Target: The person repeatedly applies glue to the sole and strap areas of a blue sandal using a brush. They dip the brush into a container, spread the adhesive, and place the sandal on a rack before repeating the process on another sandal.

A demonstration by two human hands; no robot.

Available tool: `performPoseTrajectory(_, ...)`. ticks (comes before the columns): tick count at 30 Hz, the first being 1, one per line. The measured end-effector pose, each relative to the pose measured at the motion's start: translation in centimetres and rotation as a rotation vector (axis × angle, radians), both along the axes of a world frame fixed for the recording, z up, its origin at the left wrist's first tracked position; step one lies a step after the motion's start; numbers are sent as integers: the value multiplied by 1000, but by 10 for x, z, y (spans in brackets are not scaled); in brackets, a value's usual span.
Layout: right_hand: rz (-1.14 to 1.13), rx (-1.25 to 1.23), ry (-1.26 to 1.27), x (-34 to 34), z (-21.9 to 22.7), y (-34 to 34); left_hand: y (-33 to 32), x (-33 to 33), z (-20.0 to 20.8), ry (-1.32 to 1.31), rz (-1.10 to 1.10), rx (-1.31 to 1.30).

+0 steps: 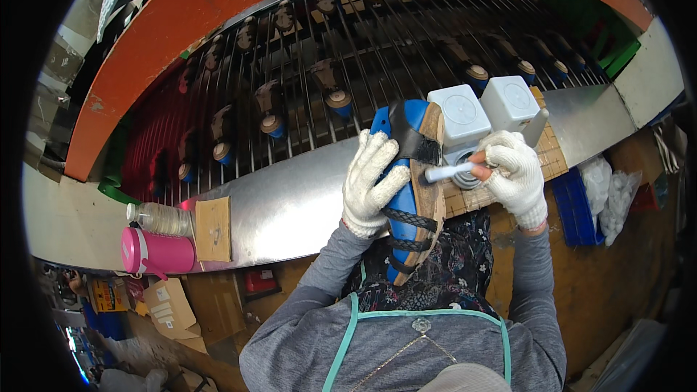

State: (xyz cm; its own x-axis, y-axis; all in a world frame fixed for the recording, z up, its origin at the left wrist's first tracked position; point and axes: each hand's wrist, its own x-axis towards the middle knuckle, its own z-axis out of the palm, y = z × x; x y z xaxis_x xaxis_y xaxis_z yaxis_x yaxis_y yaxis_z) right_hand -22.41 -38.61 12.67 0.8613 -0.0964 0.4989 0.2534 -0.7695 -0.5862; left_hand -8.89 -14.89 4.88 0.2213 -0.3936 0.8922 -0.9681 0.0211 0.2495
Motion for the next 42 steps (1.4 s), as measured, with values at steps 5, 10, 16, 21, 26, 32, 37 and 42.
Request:
performPoseTrajectory(5, -207, -30, -174, 7, -19, 8, -4, -2, -4, 68, -12, -84)
performPoseTrajectory(10, -18, 195, -30, -6, -36, 20, -1, 0, -9, 82, 57, -129)
performPoseTrajectory(16, -49, 484, 110, -24, -39, 47, 3, 11, -13, -12, 151, -108)
performPoseTrajectory(21, -237, 284, 44, -20, -32, 61, 7, 15, -17, -33, 174, -49)
performPoseTrajectory(26, -331, 23, -63, -10, -27, 67, 11, 19, -19, -80, 177, -21)
performPoseTrajectory(32, -391, -197, -208, 0, -24, 69, 16, 23, -15, -135, 205, 52)
performPoseTrajectory(37, -429, -298, -300, 4, -23, 69, 16, 24, -10, -144, 195, 72)
performPoseTrajectory(42, -451, -316, -389, 8, -26, 68, 15, 24, -8, -141, 192, 62)
